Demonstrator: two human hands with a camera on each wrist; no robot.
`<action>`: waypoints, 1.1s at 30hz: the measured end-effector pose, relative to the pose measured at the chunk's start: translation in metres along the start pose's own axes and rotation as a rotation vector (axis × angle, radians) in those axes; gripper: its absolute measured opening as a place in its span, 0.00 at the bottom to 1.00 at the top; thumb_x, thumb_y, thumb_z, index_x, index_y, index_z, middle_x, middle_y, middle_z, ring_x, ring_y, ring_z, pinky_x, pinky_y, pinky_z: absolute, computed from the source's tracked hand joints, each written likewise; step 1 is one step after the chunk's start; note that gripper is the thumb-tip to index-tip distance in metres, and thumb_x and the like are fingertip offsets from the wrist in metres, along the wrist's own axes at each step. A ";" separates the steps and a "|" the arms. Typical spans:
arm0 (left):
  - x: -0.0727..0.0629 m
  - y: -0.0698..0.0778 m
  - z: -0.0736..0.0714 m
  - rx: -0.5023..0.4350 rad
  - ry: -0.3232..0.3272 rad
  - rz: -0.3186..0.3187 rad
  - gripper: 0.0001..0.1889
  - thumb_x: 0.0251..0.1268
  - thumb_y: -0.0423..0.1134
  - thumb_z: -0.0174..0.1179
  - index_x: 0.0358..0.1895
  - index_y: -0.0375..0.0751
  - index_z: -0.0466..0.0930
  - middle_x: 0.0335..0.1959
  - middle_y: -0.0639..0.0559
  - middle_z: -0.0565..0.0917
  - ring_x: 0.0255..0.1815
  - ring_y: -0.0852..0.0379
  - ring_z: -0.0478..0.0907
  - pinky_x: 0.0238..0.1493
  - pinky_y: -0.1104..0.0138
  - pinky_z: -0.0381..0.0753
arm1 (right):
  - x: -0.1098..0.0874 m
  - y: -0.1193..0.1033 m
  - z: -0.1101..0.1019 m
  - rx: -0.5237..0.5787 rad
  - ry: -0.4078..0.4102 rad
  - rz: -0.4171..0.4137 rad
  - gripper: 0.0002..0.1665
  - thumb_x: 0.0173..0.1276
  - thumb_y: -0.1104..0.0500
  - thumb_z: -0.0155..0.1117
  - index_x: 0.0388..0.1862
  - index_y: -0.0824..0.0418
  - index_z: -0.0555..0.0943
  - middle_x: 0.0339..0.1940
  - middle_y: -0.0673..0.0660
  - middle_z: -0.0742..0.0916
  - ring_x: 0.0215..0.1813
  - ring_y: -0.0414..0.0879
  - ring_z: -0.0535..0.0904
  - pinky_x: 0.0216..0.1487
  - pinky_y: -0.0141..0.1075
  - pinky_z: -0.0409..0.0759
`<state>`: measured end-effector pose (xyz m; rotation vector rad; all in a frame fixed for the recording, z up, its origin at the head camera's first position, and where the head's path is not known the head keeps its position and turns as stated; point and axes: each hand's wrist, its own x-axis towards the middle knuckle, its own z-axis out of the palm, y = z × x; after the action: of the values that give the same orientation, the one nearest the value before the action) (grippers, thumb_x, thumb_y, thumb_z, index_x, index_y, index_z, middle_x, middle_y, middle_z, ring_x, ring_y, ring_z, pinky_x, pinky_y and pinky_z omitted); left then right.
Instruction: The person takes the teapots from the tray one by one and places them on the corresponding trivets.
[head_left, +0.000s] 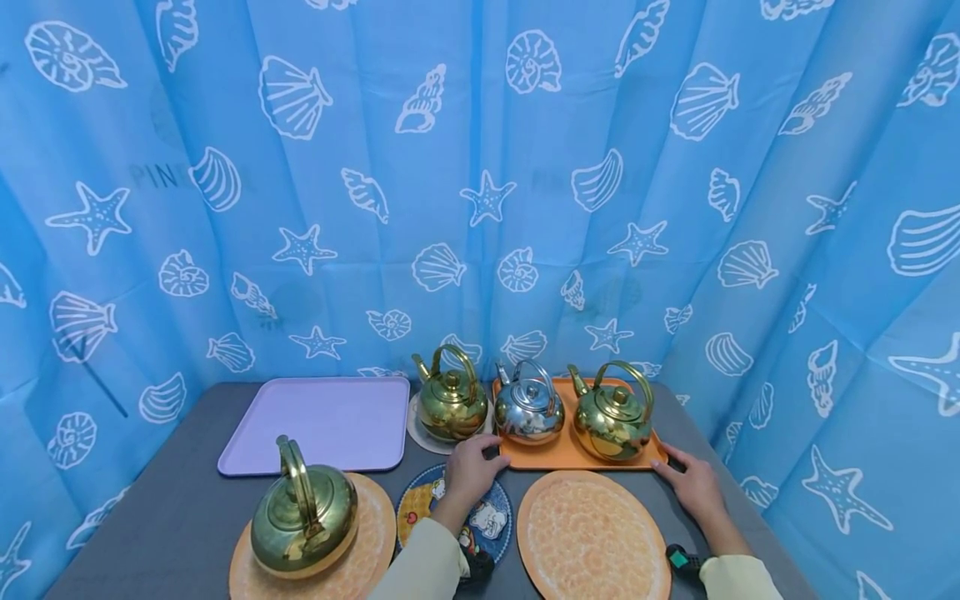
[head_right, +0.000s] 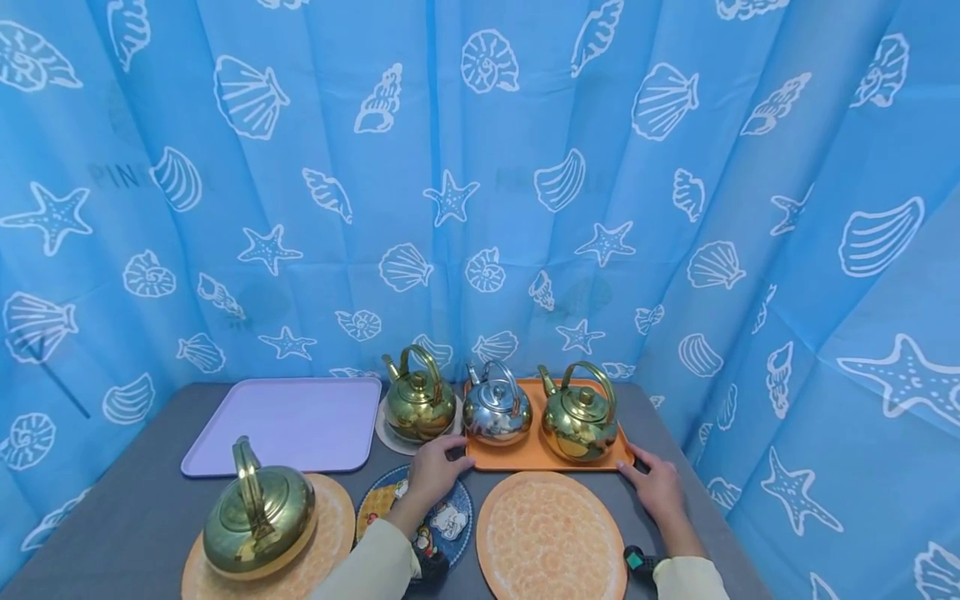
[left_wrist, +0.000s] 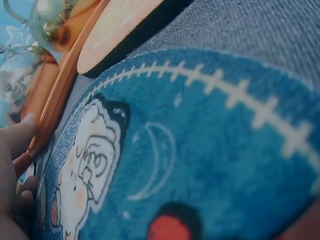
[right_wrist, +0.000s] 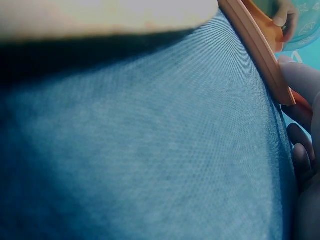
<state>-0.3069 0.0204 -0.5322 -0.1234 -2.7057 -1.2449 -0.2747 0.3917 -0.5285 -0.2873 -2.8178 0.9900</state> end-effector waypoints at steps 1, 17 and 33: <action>0.000 0.000 0.000 0.001 -0.001 -0.001 0.18 0.56 0.49 0.71 0.51 0.57 0.86 0.54 0.58 0.82 0.58 0.52 0.77 0.56 0.52 0.75 | 0.000 -0.001 0.000 -0.001 0.000 0.002 0.38 0.70 0.45 0.61 0.68 0.70 0.69 0.66 0.76 0.69 0.67 0.74 0.61 0.63 0.65 0.61; -0.003 -0.003 0.003 0.057 0.008 0.047 0.20 0.54 0.49 0.72 0.52 0.58 0.85 0.52 0.59 0.84 0.47 0.53 0.77 0.47 0.55 0.76 | -0.001 -0.005 0.000 0.023 -0.006 0.007 0.38 0.70 0.46 0.61 0.68 0.71 0.68 0.66 0.77 0.68 0.67 0.74 0.61 0.63 0.64 0.61; -0.003 -0.004 0.004 0.041 0.022 0.059 0.20 0.54 0.49 0.72 0.53 0.56 0.86 0.53 0.58 0.83 0.50 0.52 0.77 0.51 0.53 0.76 | -0.013 -0.019 -0.006 0.213 0.054 0.075 0.33 0.72 0.53 0.59 0.65 0.76 0.69 0.62 0.76 0.74 0.61 0.68 0.70 0.56 0.57 0.73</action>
<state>-0.3052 0.0207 -0.5386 -0.1815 -2.6865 -1.1671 -0.2636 0.3783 -0.5127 -0.3893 -2.6418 1.2666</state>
